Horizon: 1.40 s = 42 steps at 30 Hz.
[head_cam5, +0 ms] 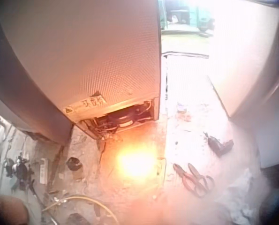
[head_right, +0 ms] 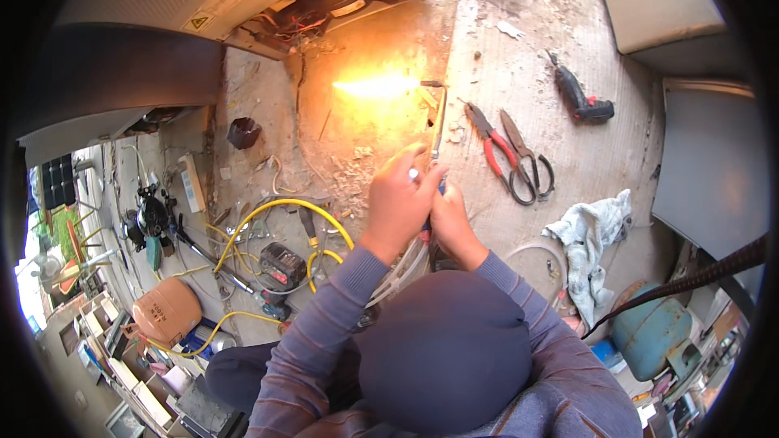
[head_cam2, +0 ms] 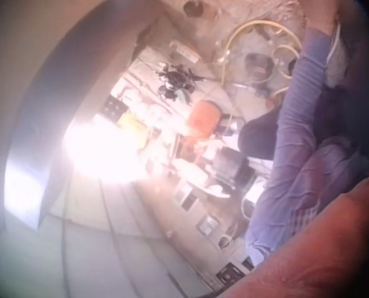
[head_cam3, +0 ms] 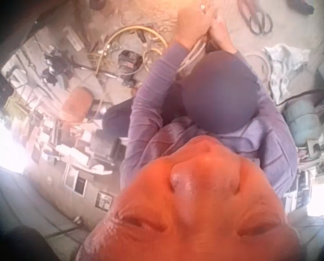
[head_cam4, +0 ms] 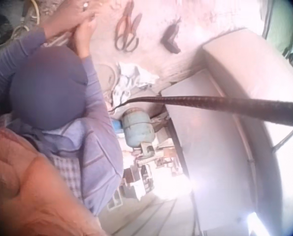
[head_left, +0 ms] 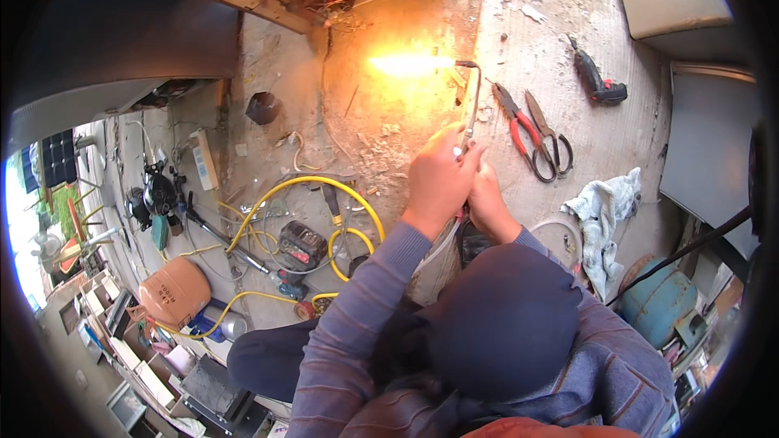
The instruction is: The person sits on the floor and uses a blowtorch to heat a copper pipe connected to an appliance. They ignite the torch, apply the flame to the pipe joint, and use pliers to hold the pipe while heating it.
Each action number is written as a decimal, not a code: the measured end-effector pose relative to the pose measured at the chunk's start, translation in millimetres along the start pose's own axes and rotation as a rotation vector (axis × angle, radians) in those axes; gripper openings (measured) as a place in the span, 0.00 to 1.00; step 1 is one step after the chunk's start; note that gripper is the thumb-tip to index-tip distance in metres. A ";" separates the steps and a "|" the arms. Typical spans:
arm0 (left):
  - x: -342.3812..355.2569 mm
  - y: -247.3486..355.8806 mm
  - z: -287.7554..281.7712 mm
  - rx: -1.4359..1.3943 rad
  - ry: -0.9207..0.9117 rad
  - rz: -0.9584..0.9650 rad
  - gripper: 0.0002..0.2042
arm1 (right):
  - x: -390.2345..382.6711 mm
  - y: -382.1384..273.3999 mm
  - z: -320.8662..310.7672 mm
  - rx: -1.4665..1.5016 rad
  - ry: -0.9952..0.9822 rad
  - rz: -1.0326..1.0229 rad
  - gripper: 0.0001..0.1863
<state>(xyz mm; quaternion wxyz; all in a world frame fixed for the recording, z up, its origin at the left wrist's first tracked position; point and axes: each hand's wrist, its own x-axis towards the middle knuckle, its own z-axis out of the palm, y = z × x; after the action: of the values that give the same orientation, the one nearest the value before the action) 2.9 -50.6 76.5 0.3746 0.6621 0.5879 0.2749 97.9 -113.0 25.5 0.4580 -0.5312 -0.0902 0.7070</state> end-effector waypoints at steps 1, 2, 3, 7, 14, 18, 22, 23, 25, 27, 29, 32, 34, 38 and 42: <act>5.6 -0.3 5.7 0.014 0.015 0.020 0.18 | -0.2 -0.3 2.8 0.024 0.013 -0.036 0.14; 7.2 -0.7 8.5 0.028 0.029 0.041 0.19 | -0.3 -0.4 4.9 0.048 0.026 -0.072 0.16; 7.8 0.4 10.5 0.039 0.000 -0.001 0.18 | 1.3 -0.9 3.8 0.083 -0.017 -0.085 0.15; 7.4 -2.0 15.2 0.078 -0.120 -0.079 0.17 | 5.0 2.2 12.2 0.061 0.041 -0.165 0.14; 8.7 -2.7 19.2 0.165 -0.107 -0.054 0.13 | 6.1 3.4 12.8 0.050 0.126 -0.107 0.12; 10.8 -10.7 18.4 0.181 -0.147 0.072 0.11 | 1.0 -1.8 10.9 0.010 0.093 -0.106 0.12; 13.7 -12.4 14.0 0.208 -0.258 0.141 0.10 | 5.4 10.2 3.2 0.044 0.089 -0.077 0.13; 14.2 -14.4 13.5 0.206 -0.283 0.161 0.10 | 6.6 12.2 4.1 0.041 0.087 -0.110 0.12; 16.5 -18.1 17.1 0.225 -0.325 0.199 0.11 | 9.8 14.8 1.1 0.043 0.099 -0.157 0.11; 17.1 -18.3 16.8 0.181 -0.299 0.176 0.12 | 14.5 19.7 -1.5 0.065 0.118 -0.177 0.12; 10.3 -10.9 9.9 0.069 -0.212 0.091 0.15 | 15.8 13.7 -13.7 -0.029 0.085 -0.158 0.12; -12.2 -18.7 10.1 0.036 -0.086 -0.073 0.20 | 17.1 -2.4 -12.9 -0.009 0.108 -0.153 0.08; -29.6 -35.2 12.3 -0.091 -0.230 -0.259 0.22 | 18.3 -2.7 -25.5 -0.012 0.132 -0.126 0.06; -55.1 -68.8 23.4 -0.338 -0.400 -0.436 0.15 | 24.8 5.8 -62.4 -0.469 0.172 -0.167 0.16; -51.6 -66.7 20.9 -0.511 -0.313 -0.479 0.07 | 9.9 -20.0 -73.3 -0.881 0.403 -0.528 0.19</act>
<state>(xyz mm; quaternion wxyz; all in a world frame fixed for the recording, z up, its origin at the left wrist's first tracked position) -26.6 -103.2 13.9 0.6664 0.4253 0.5742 0.2128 170.0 -120.7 0.4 0.3624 -0.7567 -0.4184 0.3479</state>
